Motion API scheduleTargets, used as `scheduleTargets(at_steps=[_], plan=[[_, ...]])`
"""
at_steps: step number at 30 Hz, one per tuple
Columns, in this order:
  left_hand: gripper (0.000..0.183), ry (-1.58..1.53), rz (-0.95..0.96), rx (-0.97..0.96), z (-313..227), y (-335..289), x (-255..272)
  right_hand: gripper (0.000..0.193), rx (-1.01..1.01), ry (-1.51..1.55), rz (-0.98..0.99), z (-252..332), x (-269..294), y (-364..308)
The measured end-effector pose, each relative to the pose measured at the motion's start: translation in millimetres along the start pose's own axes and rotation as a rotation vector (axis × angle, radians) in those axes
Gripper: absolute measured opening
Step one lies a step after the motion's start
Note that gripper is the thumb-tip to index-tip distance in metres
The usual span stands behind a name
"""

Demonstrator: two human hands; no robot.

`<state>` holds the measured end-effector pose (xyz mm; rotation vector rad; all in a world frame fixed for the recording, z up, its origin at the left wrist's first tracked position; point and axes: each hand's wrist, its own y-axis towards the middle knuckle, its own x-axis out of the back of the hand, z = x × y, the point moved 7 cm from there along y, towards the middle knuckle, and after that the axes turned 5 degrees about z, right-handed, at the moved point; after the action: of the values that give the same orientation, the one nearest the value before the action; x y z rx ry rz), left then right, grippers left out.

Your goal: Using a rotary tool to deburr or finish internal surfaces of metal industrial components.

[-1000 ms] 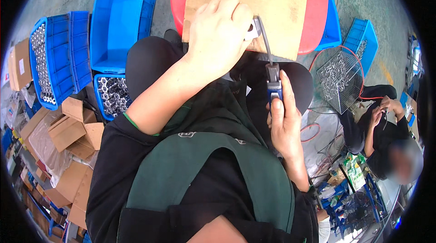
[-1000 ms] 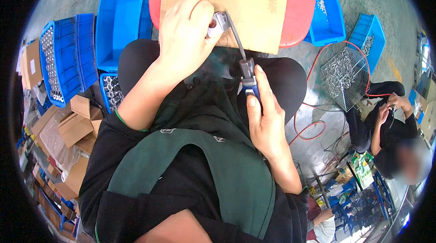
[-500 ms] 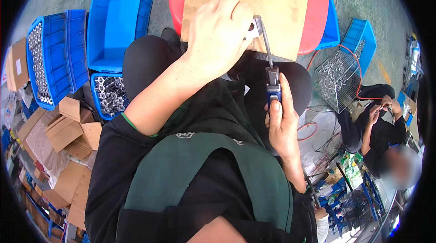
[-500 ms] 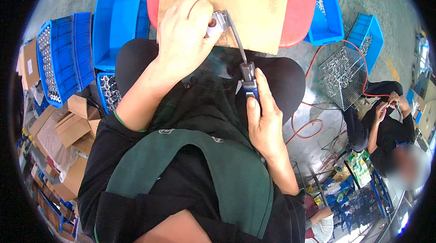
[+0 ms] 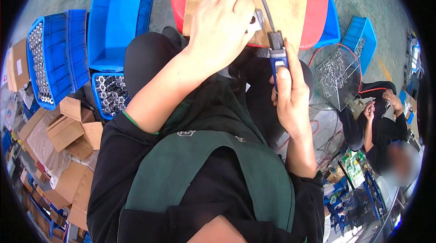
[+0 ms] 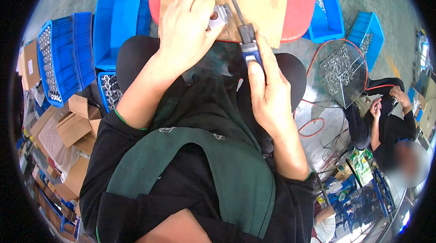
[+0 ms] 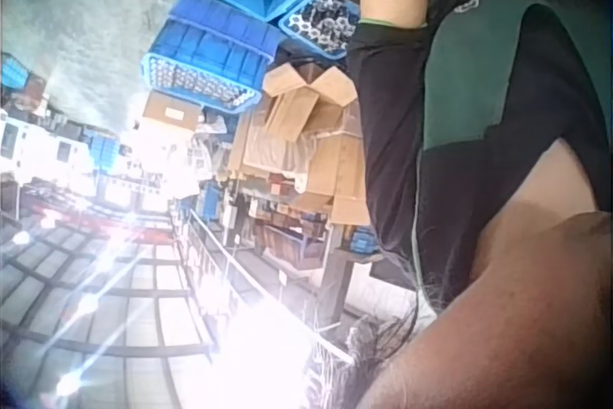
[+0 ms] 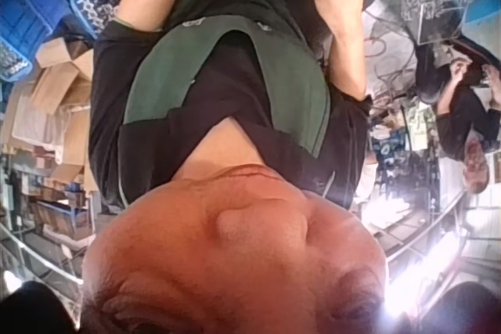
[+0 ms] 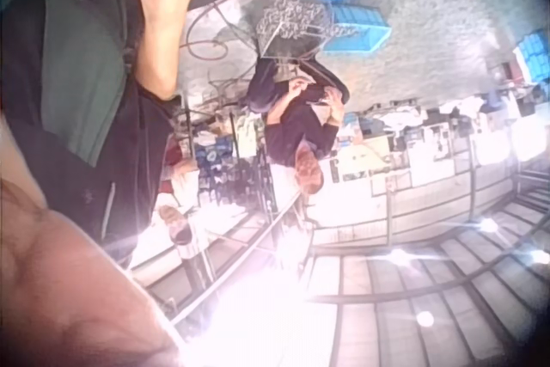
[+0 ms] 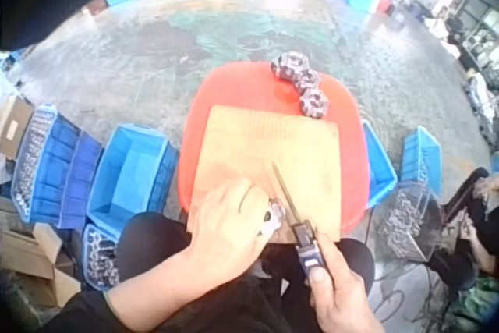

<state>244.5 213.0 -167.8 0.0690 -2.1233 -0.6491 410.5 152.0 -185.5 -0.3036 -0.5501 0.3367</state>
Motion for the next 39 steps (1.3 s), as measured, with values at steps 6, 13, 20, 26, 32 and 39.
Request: scheduleTargets(at_steps=[6, 13, 20, 26, 32, 39], plan=[[0.027, -0.001, -0.004, 0.004, 1, 0, 1, 0.048, -0.111, 0.056, 0.044, -8, 2, -39], [0.026, -0.012, 0.020, 0.007, 0, -1, 1, 0.047, -0.072, -0.085, 0.041, -18, -2, -36], [0.026, -0.023, 0.014, 0.001, 1, -1, -1, 0.046, -0.004, -0.046, 0.023, -3, -2, -7], [0.026, -0.024, 0.044, 0.029, 1, -1, 1, 0.047, -0.079, -0.080, 0.046, -21, -1, -41], [0.025, -0.027, 0.016, 0.009, -1, 0, 2, 0.046, -0.001, -0.042, 0.024, -8, -4, -12], [0.028, -0.076, 0.138, 0.109, -3, 3, 14, 0.048, -0.009, 0.195, -0.025, -2, 7, -6]])
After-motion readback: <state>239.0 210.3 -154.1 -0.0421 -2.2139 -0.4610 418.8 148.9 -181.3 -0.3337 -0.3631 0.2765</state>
